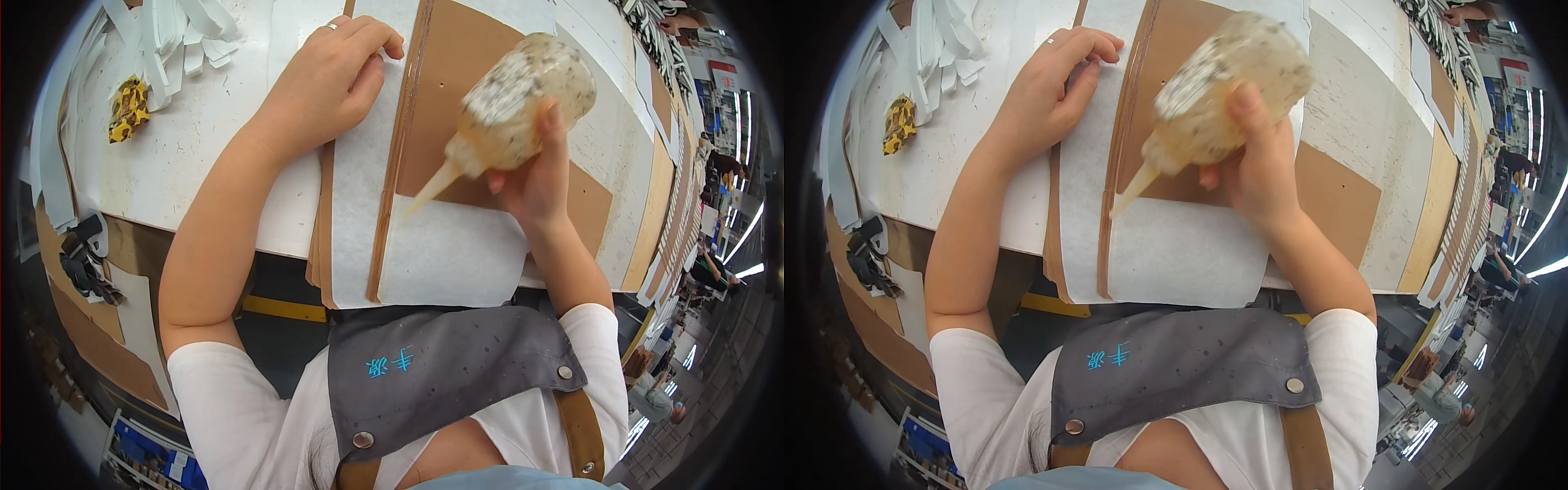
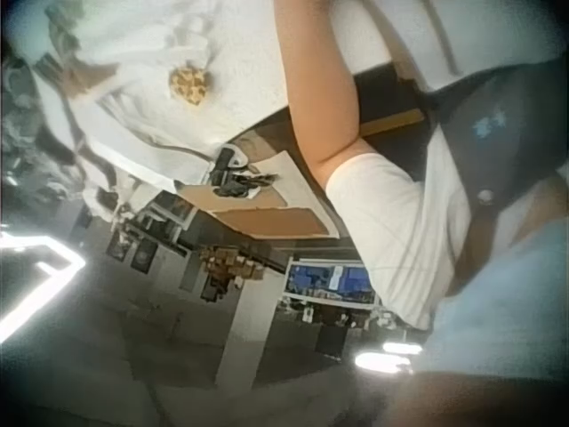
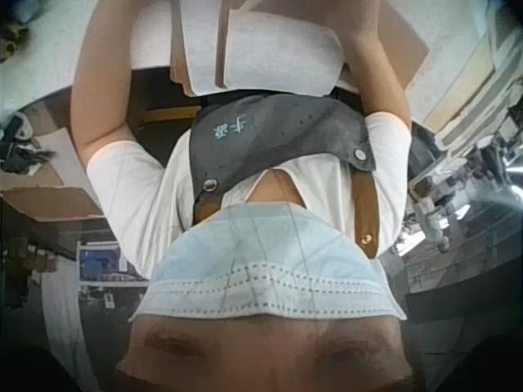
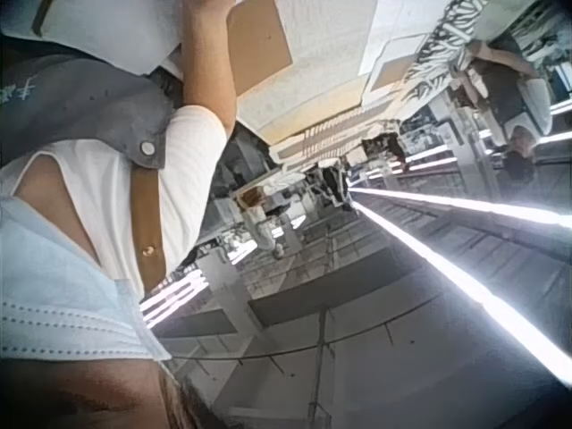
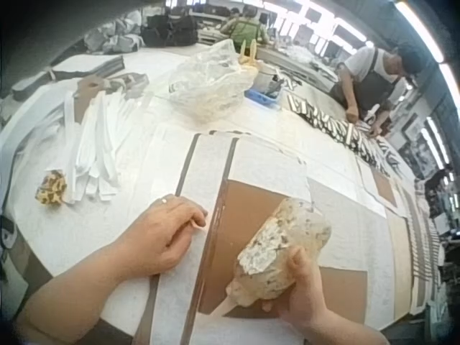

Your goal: Applying glue to leather components and assembling them on a workshop table.

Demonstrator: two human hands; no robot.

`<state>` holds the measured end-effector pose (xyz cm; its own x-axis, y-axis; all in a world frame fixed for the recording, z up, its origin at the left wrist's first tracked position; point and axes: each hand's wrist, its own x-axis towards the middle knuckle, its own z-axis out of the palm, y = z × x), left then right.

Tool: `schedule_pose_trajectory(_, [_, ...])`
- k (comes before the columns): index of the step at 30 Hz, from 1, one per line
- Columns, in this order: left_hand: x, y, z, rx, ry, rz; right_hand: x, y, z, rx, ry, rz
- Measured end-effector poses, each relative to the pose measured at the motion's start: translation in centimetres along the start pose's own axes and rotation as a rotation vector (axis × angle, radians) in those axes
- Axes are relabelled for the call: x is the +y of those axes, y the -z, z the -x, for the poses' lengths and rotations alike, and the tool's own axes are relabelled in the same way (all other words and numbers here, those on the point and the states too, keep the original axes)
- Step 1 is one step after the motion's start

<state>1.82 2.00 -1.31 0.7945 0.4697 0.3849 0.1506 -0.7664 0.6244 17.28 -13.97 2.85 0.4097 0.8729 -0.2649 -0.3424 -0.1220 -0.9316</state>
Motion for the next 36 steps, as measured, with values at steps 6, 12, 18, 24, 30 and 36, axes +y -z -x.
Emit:
schedule_pose_trajectory(6, [0.1,-0.1,0.0,-0.005,0.018,0.019,-0.6,0.5,-1.4,0.098,0.244,0.217])
schedule_pose_trajectory(12, [0.2,0.1,-0.1,-0.012,0.021,0.015,-0.6,0.5,-1.0,-0.007,0.413,0.312])
schedule_pose_trajectory(18, [0.1,0.0,0.0,0.015,0.004,0.009,0.2,-0.2,0.8,-0.021,0.216,0.182])
schedule_pose_trajectory(24, [0.4,0.2,-0.2,0.020,0.065,0.069,-1.8,1.9,-1.8,0.088,0.011,-0.063])
schedule_pose_trajectory(30, [0.3,-0.3,-0.2,0.108,0.052,0.166,-2.8,3.1,-3.9,0.140,0.261,0.005])
schedule_pose_trajectory(36, [0.2,0.0,-0.2,0.049,0.019,0.037,-3.0,3.3,-4.6,0.141,0.282,0.017])
